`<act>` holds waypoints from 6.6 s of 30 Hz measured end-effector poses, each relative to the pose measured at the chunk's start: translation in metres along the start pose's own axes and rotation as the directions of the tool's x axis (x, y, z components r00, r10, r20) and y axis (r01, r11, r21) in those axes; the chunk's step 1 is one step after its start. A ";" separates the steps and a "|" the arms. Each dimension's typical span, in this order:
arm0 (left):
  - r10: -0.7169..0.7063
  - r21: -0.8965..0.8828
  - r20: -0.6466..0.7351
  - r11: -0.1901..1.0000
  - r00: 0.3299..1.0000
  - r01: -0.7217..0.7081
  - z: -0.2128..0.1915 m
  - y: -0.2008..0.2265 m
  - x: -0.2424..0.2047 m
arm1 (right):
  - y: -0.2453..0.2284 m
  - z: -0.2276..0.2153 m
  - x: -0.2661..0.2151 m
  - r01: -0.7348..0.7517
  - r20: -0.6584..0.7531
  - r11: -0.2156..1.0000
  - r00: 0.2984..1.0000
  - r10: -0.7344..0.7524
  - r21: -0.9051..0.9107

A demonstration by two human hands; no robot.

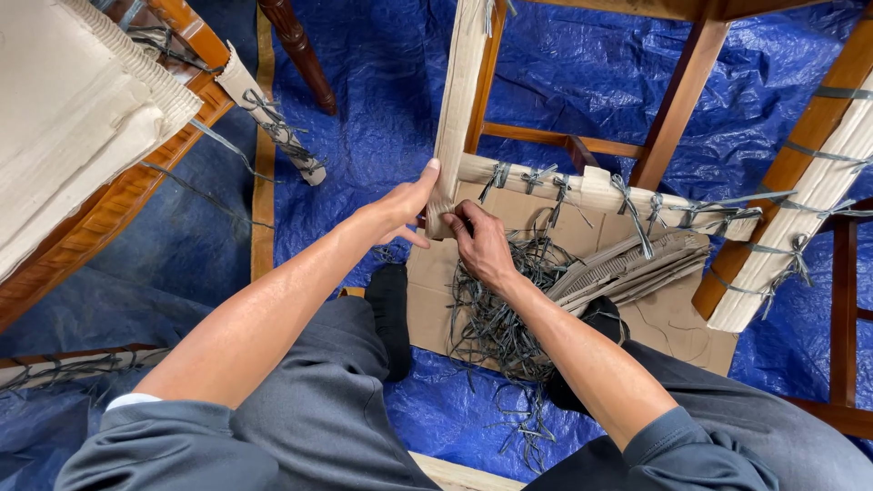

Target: Wrapping wooden chair legs with protective cardboard and securing them with plastic ties.

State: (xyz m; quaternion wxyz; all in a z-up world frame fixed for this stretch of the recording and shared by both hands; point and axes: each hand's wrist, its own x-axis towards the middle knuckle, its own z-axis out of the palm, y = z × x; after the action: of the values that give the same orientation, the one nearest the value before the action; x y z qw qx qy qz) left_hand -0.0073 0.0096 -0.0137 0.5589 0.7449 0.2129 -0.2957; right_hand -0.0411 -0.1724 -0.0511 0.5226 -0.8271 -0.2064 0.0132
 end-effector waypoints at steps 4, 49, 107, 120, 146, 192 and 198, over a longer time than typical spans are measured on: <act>-0.019 -0.053 0.090 0.998 0.996 0.024 0.000 -0.002 -0.001 | -0.001 0.002 -0.006 -0.067 0.017 0.998 0.998 0.067 0.000; 0.449 0.078 0.069 0.888 0.891 -0.453 -0.027 -0.023 0.043 | 0.044 -0.011 0.060 -0.626 0.432 0.489 0.777 0.458 0.607; 0.833 0.576 -0.036 0.468 0.552 -0.670 0.002 0.012 -0.037 | -0.071 -0.026 0.022 0.156 -0.068 0.987 0.986 -0.153 0.045; 0.869 0.513 0.095 0.375 0.485 -0.772 -0.010 0.001 -0.039 | -0.037 -0.005 0.014 0.230 -0.211 0.958 0.941 -0.263 -0.170; 0.873 0.542 -0.086 0.446 0.480 -0.712 -0.035 0.031 -0.054 | -0.061 -0.020 0.032 0.022 0.018 0.999 1.000 -0.023 0.026; 0.538 -0.168 -0.303 0.782 0.786 -0.600 -0.025 -0.007 0.034 | -0.018 -0.018 -0.008 0.062 -0.143 0.972 0.985 -0.096 -0.228; 0.623 -0.120 -0.171 0.755 0.763 -0.644 -0.035 -0.020 0.013 | -0.057 -0.015 0.014 0.188 -0.175 0.982 0.967 -0.184 0.006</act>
State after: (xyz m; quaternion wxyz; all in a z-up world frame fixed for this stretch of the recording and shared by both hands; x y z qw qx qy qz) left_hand -0.0033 0.0485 -0.0293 0.6741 0.7382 0.0059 -0.0237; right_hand -0.0438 -0.1590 0.0080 0.5469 -0.7961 -0.2367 -0.1055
